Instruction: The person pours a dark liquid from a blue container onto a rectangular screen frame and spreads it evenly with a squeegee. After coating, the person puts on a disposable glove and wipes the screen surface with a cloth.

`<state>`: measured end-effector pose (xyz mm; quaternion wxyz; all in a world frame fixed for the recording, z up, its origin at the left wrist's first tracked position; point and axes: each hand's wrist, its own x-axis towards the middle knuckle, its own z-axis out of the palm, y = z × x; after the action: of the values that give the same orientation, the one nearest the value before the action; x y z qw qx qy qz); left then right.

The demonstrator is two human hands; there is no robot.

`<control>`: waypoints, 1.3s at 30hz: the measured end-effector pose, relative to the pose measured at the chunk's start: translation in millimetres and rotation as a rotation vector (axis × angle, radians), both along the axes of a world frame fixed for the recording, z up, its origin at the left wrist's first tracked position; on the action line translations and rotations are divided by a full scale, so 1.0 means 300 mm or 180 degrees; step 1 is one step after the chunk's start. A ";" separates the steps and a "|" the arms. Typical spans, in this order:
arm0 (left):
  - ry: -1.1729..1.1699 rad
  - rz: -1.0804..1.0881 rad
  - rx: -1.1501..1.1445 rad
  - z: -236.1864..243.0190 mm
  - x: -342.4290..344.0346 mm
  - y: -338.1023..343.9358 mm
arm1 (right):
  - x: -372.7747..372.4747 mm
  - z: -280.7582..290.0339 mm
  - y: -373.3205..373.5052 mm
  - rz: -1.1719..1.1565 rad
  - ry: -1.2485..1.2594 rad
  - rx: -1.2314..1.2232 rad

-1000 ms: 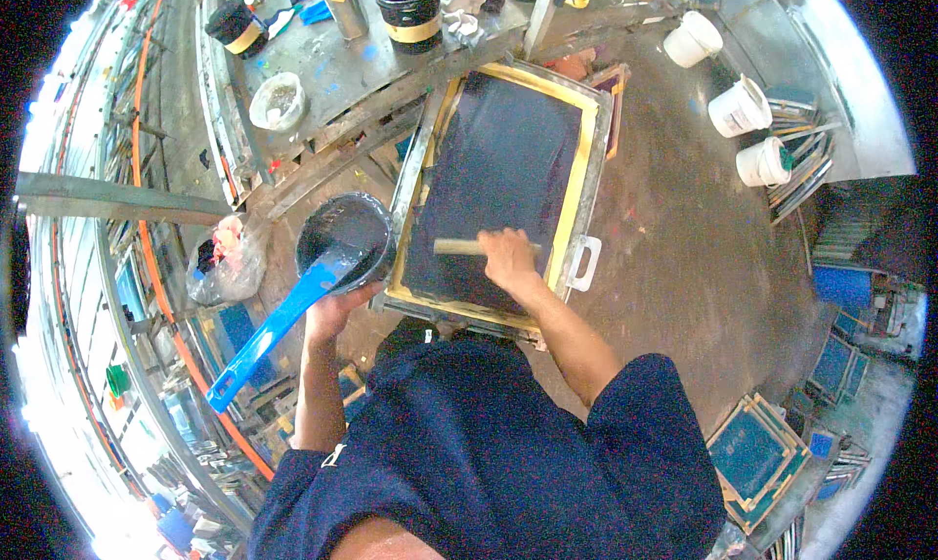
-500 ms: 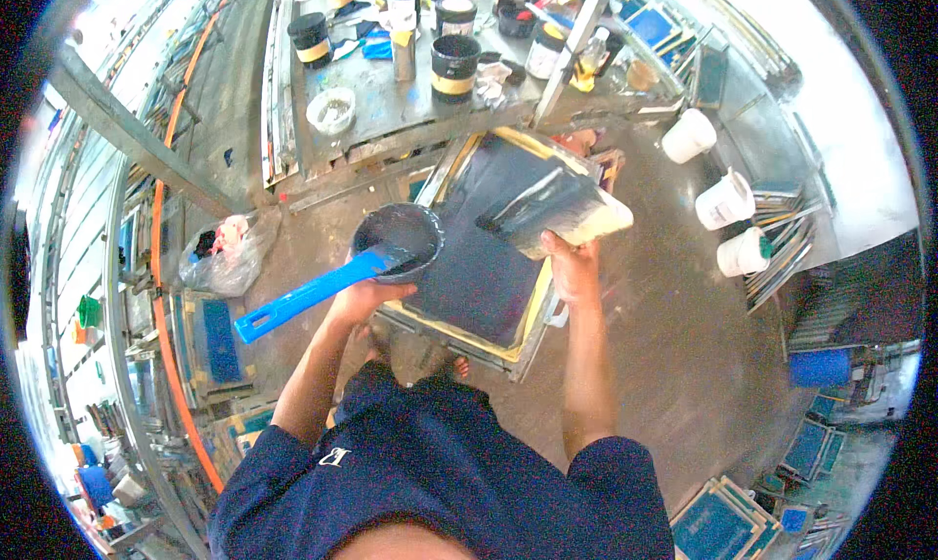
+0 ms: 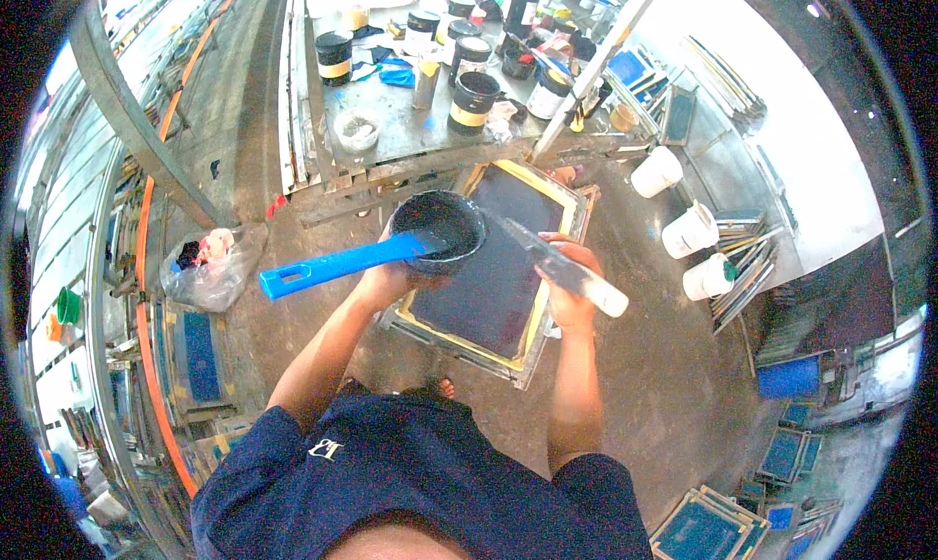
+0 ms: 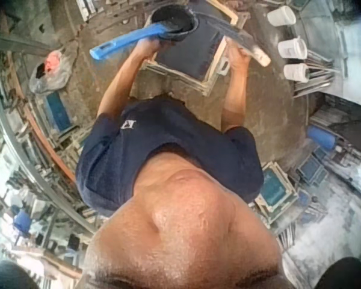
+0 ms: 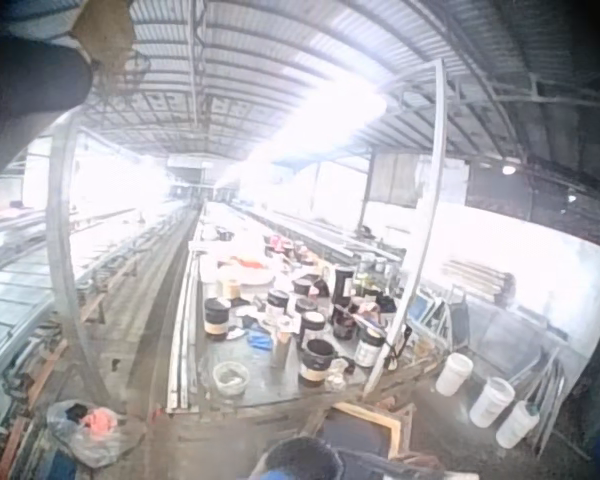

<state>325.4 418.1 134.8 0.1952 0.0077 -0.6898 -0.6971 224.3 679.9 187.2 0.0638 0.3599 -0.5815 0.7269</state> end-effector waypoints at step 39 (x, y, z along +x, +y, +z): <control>0.0270 -0.0534 -0.0873 0.213 0.282 -0.153 | -0.033 0.028 -0.318 0.2257 -0.3115 -0.0921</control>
<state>410.0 372.2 198.6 0.1645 -0.1062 -0.7678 -0.6100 214.4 584.4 195.5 -0.4074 0.1440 -0.2839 0.8560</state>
